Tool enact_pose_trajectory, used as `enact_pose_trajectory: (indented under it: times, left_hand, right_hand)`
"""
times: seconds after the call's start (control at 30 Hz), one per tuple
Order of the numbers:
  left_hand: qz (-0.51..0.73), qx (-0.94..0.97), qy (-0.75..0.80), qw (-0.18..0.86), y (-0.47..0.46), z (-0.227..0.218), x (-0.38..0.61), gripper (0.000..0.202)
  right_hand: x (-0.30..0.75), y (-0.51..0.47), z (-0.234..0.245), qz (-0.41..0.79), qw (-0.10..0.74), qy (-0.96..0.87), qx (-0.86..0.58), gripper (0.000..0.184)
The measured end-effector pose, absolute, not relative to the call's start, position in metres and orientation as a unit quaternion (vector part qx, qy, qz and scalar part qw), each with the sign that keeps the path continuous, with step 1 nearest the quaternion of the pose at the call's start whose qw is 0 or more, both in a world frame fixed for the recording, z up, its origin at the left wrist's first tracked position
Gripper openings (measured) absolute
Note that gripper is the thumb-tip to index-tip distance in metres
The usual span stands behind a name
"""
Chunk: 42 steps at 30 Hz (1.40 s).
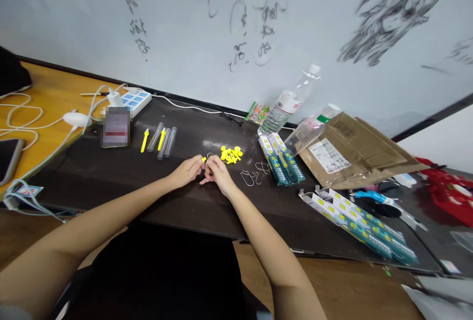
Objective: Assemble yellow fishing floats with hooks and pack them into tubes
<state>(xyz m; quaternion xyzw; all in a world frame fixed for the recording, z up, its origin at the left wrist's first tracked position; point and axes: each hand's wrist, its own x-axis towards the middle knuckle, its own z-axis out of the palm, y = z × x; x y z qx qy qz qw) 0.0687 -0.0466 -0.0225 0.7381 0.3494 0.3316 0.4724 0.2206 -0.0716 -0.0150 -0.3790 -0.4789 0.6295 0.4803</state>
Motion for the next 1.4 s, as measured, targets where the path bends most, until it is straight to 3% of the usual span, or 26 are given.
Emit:
enact_pose_trajectory:
  times: [0.2,0.63,0.87,1.4]
  left_hand:
    - [0.318,0.729,0.363,0.486,-0.049,-0.020,0.068,0.032]
    - [0.295,0.818,0.423,0.257,-0.050,-0.014,0.067,0.025]
    - [0.305,0.818,0.383,0.303,-0.049,-0.020,0.069,0.026]
    - [0.342,0.803,0.368,0.321,-0.050,-0.021,0.070,0.029]
  right_hand:
    - [0.222,-0.070,-0.019,0.623,0.474,-0.500,-0.370,0.032]
    - [0.224,-0.070,-0.013,0.638,0.515,-0.445,-0.360,0.028]
    - [0.220,-0.073,-0.013,0.654,0.497,-0.452,-0.349,0.033]
    - [0.213,-0.075,-0.016,0.588,0.570,-0.450,-0.355,0.033]
